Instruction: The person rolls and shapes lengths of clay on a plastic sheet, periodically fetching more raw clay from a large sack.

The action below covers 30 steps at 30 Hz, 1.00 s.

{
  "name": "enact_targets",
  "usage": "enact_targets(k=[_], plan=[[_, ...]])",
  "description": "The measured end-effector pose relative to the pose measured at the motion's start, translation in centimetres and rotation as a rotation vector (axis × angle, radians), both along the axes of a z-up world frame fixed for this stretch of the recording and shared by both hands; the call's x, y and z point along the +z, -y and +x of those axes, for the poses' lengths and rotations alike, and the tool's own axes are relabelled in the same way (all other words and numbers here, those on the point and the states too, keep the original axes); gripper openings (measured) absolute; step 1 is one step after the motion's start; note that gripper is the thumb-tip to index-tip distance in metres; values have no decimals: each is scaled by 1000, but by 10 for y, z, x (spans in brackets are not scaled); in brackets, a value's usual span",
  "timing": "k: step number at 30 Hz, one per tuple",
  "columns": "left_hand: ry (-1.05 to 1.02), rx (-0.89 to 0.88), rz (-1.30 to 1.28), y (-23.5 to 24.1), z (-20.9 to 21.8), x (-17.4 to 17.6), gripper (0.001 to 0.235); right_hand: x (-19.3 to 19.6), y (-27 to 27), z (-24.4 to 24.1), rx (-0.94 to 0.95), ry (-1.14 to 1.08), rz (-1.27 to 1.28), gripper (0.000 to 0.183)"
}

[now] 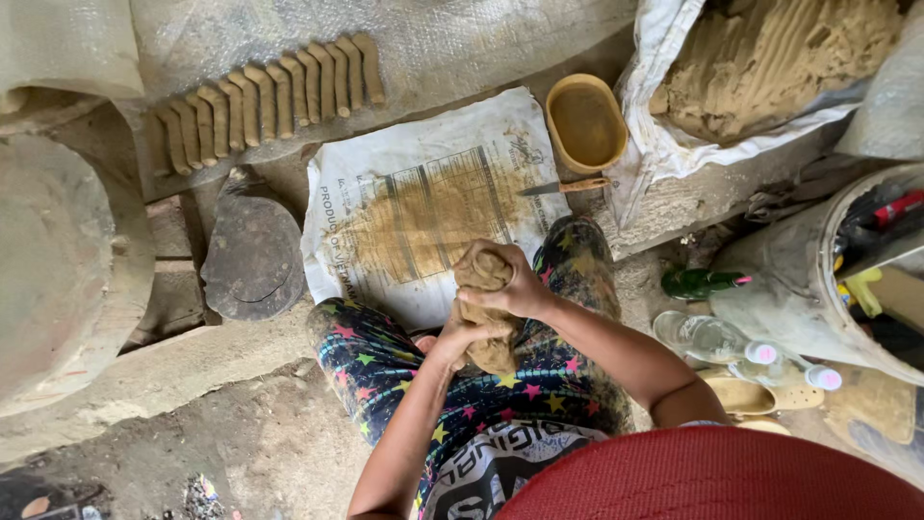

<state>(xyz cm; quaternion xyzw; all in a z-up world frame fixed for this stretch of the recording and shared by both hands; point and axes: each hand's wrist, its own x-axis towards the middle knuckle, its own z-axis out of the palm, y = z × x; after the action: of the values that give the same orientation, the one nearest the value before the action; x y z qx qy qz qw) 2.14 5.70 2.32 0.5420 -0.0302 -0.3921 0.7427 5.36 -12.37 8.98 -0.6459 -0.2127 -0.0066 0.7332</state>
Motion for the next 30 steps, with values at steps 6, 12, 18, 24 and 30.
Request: enact_targets(k=[6,12,18,24,30], plan=[[34,88,-134,-2,7,5,117,16,-2,1,-299,73,-259,37],[186,-44,-88,6,-12,3,95,40,36,17,208,-49,-85,37],[-314,75,-325,16,-23,23,91,39,21,0,536,-404,330,39],[114,88,-33,19,-20,18,81,26,6,-18,151,-85,50,29],[155,-128,-48,20,-2,50,85,30,22,-16,31,-6,126,28]])
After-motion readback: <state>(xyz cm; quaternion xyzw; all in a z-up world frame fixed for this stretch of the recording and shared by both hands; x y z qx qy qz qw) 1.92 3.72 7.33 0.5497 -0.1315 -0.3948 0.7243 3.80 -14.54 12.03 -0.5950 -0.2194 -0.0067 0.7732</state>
